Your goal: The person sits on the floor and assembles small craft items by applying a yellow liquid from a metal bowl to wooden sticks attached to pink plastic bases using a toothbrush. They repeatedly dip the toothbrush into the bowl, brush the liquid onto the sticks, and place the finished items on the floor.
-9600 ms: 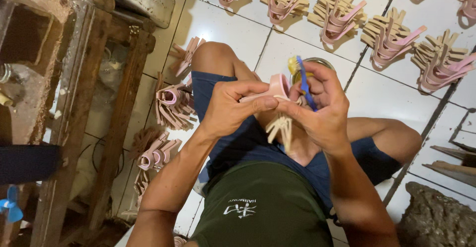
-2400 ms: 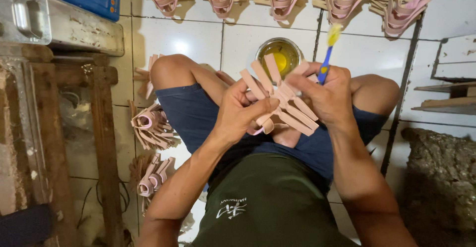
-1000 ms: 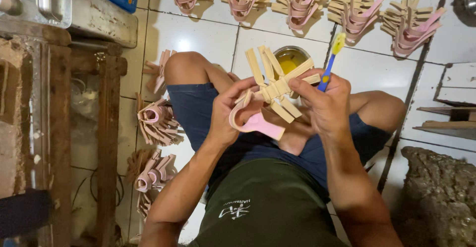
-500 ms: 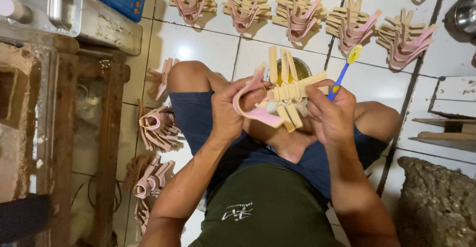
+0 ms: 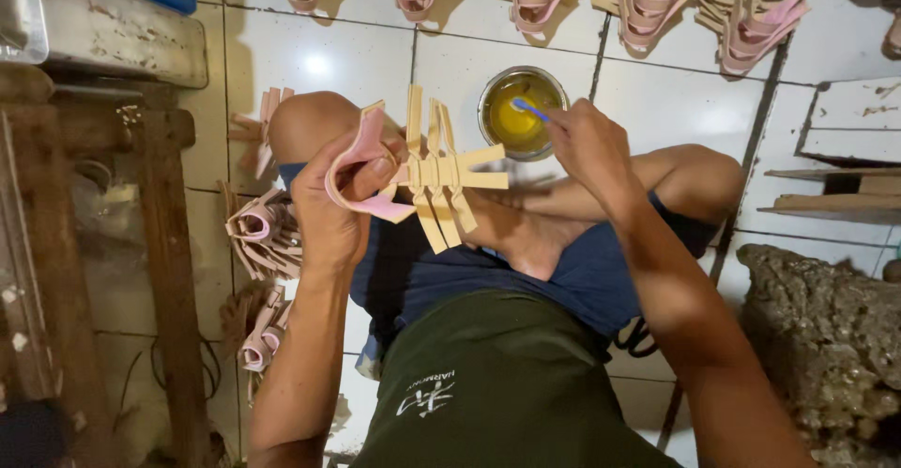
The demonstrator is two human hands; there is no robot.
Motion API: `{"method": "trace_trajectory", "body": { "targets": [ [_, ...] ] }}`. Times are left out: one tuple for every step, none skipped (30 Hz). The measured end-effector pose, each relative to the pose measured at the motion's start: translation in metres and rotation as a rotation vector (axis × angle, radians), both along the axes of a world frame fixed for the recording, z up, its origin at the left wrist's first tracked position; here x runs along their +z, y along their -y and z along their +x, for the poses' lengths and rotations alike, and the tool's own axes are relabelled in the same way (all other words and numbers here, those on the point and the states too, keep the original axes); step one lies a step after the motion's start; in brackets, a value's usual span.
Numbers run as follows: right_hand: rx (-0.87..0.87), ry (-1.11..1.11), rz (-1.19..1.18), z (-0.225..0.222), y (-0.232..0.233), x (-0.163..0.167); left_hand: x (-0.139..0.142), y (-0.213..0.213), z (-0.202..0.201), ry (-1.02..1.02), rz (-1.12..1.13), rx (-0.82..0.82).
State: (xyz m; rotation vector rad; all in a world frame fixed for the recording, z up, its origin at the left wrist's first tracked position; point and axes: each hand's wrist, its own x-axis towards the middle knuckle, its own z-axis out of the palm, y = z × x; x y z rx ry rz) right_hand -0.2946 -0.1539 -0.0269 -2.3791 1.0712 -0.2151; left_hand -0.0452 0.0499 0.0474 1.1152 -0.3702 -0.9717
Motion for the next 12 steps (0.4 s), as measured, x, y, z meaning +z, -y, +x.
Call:
{"method": "trace_trajectory", "body": {
  "targets": [
    [0.030,-0.034,-0.030,0.010,0.003,-0.002,0.000,-0.002,0.001,0.007,0.036,0.017],
    [0.058,-0.070,-0.059,0.018,0.005,-0.003,-0.001,-0.003,0.001,0.009,0.034,0.012],
    [0.078,-0.107,-0.094,0.023,0.007,-0.002,-0.002,-0.005,0.001,0.010,0.033,0.005],
    [0.095,-0.144,-0.130,0.027,0.010,-0.001,-0.003,-0.006,0.000,0.011,0.031,-0.005],
    [0.111,-0.181,-0.168,0.028,0.012,0.001,-0.003,-0.007,0.000,0.004,0.027,0.001],
    [0.094,-0.170,-0.166,0.022,0.012,0.001,-0.003,-0.009,0.002,0.001,0.021,0.009],
    [0.080,-0.157,-0.164,0.011,0.010,0.008,-0.003,-0.010,0.004,-0.002,0.015,0.020],
    [0.065,-0.146,-0.159,0.002,0.008,0.014,-0.004,-0.009,0.007,-0.019,0.010,0.036],
    [0.085,-0.093,-0.173,-0.002,0.009,0.018,-0.006,-0.008,0.009,-0.040,0.007,0.045],
    [0.097,-0.043,-0.190,-0.009,0.009,0.022,-0.008,-0.006,0.010,-0.064,0.003,0.047],
    [0.105,0.005,-0.210,-0.018,0.011,0.027,-0.009,-0.003,0.009,-0.062,-0.031,0.010],
    [0.087,-0.004,-0.214,-0.015,0.003,0.026,-0.010,0.000,0.008,-0.062,-0.067,-0.028]
  ]
}}
